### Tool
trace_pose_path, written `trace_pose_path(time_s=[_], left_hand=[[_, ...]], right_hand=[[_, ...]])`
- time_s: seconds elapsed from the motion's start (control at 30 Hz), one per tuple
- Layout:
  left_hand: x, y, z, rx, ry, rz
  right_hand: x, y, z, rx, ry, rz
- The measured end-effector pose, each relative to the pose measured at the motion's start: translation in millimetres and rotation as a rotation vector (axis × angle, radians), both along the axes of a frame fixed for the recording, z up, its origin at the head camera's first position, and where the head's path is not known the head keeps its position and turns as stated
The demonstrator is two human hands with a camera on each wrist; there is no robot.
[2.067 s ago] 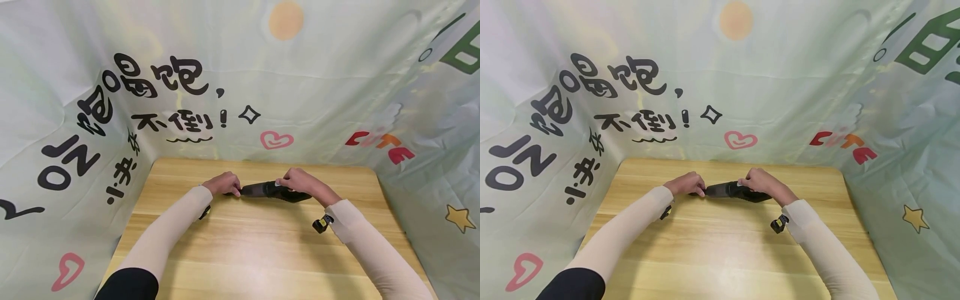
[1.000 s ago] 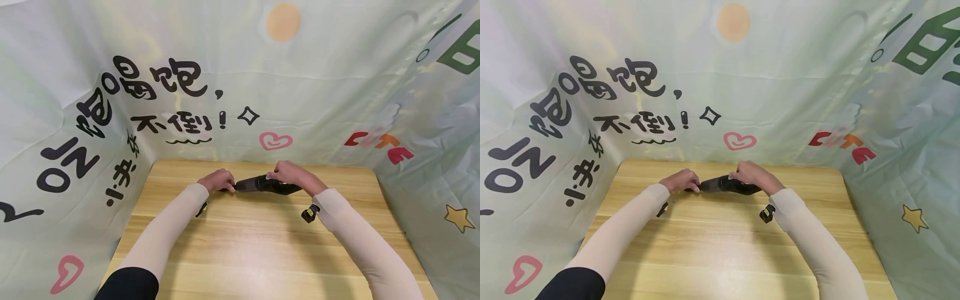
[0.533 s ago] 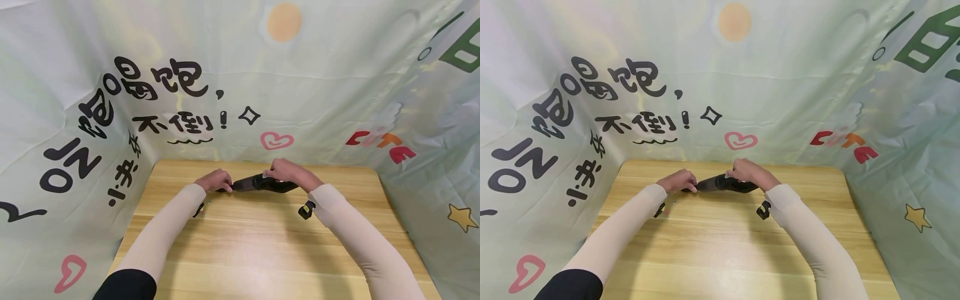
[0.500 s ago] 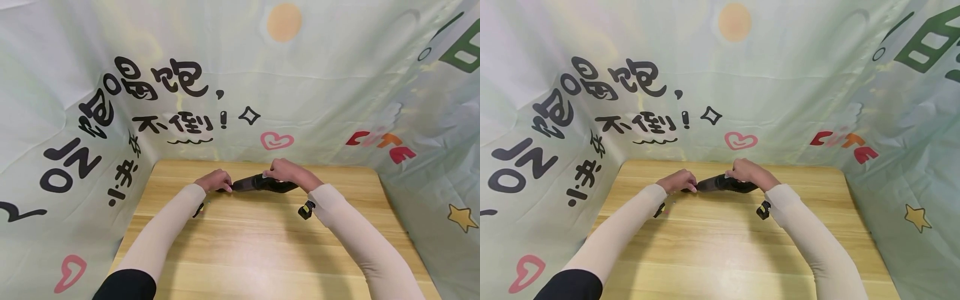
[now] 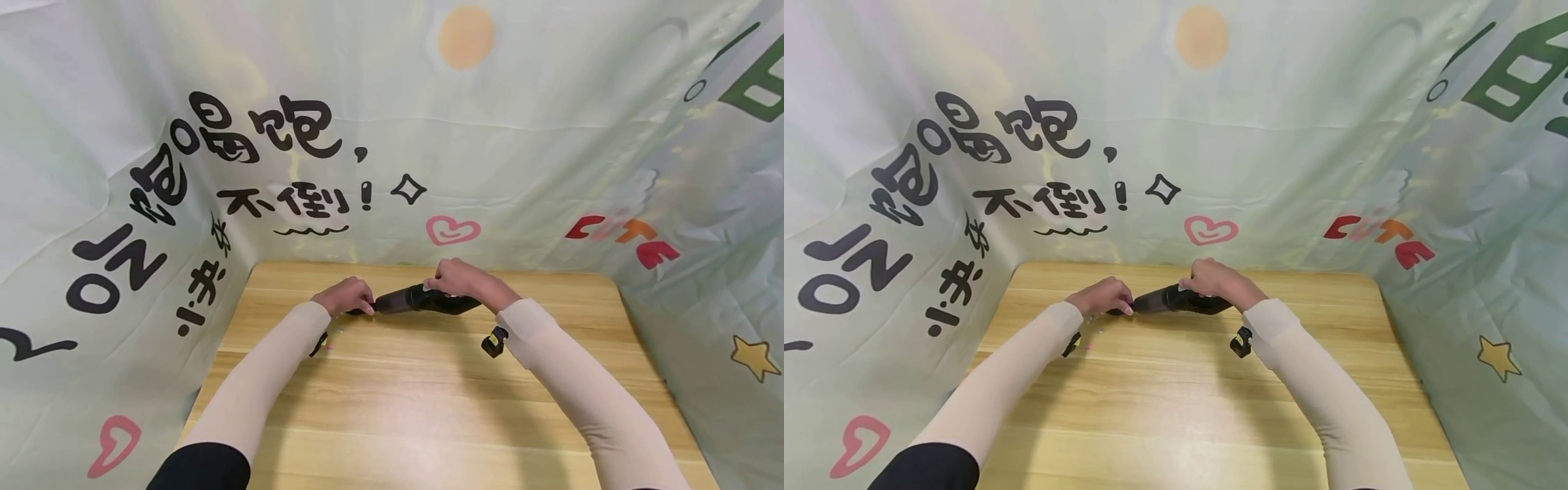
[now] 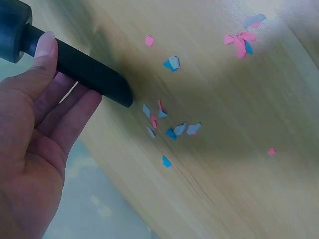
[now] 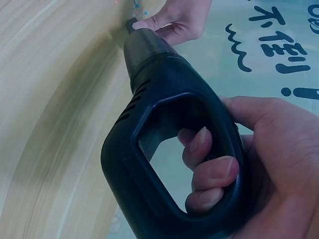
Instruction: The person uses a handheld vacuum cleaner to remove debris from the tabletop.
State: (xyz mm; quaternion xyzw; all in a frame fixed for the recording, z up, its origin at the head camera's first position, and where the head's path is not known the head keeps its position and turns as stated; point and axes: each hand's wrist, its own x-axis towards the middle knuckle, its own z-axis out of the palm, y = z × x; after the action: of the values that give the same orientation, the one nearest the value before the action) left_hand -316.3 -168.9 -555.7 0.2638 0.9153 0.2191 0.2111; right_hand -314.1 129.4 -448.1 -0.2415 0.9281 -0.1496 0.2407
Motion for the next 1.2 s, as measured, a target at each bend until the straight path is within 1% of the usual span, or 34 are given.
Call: trace_pose_path(time_s=[0.17,0.37,0.57,0.73,0.97,1.1,1.2], left_hand=[[0.4,-5.2,1.2,-0.009,0.003,0.006],[1.1,-11.3,1.4,0.001,-0.001,0.008],[1.2,-14.5,1.0,-0.004,0.001,0.01],[0.3,-17.4,0.6,-0.02,0.012,0.018],[-1.0,-23.8,1.9,-0.016,0.022,0.02],[-1.5,-26.2,2.8,-0.014,0.02,0.017],[-4.2,-28.5,1.1,-0.017,0.009,0.026]], right_hand=[[-0.5,-4.8,-1.0,0.004,0.011,0.016],[-0.3,-10.3,-2.7,-0.006,0.028,0.02],[0.9,-14.9,-0.7,-0.002,0.041,0.025],[1.8,-21.2,2.7,0.006,0.041,0.023],[-1.2,-29.1,0.8,0.019,0.051,0.031],[-2.9,-31.7,-0.1,0.021,0.047,0.029],[-2.8,-33.7,0.1,0.021,0.05,0.028]])
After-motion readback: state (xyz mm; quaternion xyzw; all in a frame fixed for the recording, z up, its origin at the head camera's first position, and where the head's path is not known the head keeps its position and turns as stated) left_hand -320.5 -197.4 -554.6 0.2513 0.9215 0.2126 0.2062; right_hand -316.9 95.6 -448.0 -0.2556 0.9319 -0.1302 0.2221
